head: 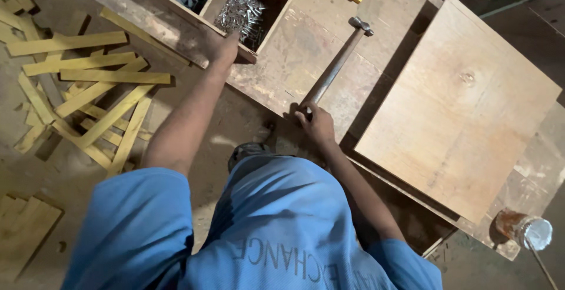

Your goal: The person applies glue to the edge of a wooden strip with a brush, positions the strip onto a wooden board, and hammers nails into the strip to secure it.

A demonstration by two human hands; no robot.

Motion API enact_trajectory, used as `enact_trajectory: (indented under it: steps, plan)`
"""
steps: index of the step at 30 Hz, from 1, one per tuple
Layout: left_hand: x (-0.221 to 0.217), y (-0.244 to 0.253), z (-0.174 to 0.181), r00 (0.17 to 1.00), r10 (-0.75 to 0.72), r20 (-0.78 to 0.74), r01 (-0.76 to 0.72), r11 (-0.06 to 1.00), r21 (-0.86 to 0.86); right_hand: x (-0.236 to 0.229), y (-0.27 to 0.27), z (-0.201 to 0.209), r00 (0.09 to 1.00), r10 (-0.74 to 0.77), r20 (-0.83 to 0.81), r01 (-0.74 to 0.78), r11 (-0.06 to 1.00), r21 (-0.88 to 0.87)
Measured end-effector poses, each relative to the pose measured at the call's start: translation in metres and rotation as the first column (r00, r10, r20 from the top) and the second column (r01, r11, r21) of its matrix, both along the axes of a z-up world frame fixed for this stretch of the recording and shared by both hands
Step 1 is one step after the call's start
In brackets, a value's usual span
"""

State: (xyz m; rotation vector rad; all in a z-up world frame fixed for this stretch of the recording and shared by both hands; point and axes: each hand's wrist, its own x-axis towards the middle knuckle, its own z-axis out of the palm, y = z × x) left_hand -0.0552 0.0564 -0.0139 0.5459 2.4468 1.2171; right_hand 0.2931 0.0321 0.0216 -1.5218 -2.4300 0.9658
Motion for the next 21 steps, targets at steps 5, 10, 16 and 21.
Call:
enact_trajectory:
  steps: [5, 10, 16, 21]
  plan:
    - [-0.024, 0.024, 0.035, 0.805, -0.174, -0.568, 0.301, 0.944, 0.138, 0.024, -0.01, 0.024, 0.944, -0.265, -0.194, 0.266, 0.964, -0.02]
    - [-0.049, 0.056, 0.068, 0.699, -0.715, 0.005, 0.615, 0.597, -0.516, 0.083, -0.025, 0.067, 0.727, -0.591, -0.349, 0.379, 0.77, -0.513]
    - [-0.045, 0.075, 0.048, 0.451, -0.891, -0.047, 0.606, 0.344, -0.717, 0.122, -0.075, 0.1, 0.636, -0.683, -0.36, 0.379, 0.682, -0.625]
    - [-0.047, 0.09, 0.009, 0.36, -0.927, -0.102, 0.555, 0.301, -0.775, 0.136, -0.104, 0.107, 0.622, -0.694, -0.362, 0.377, 0.671, -0.638]
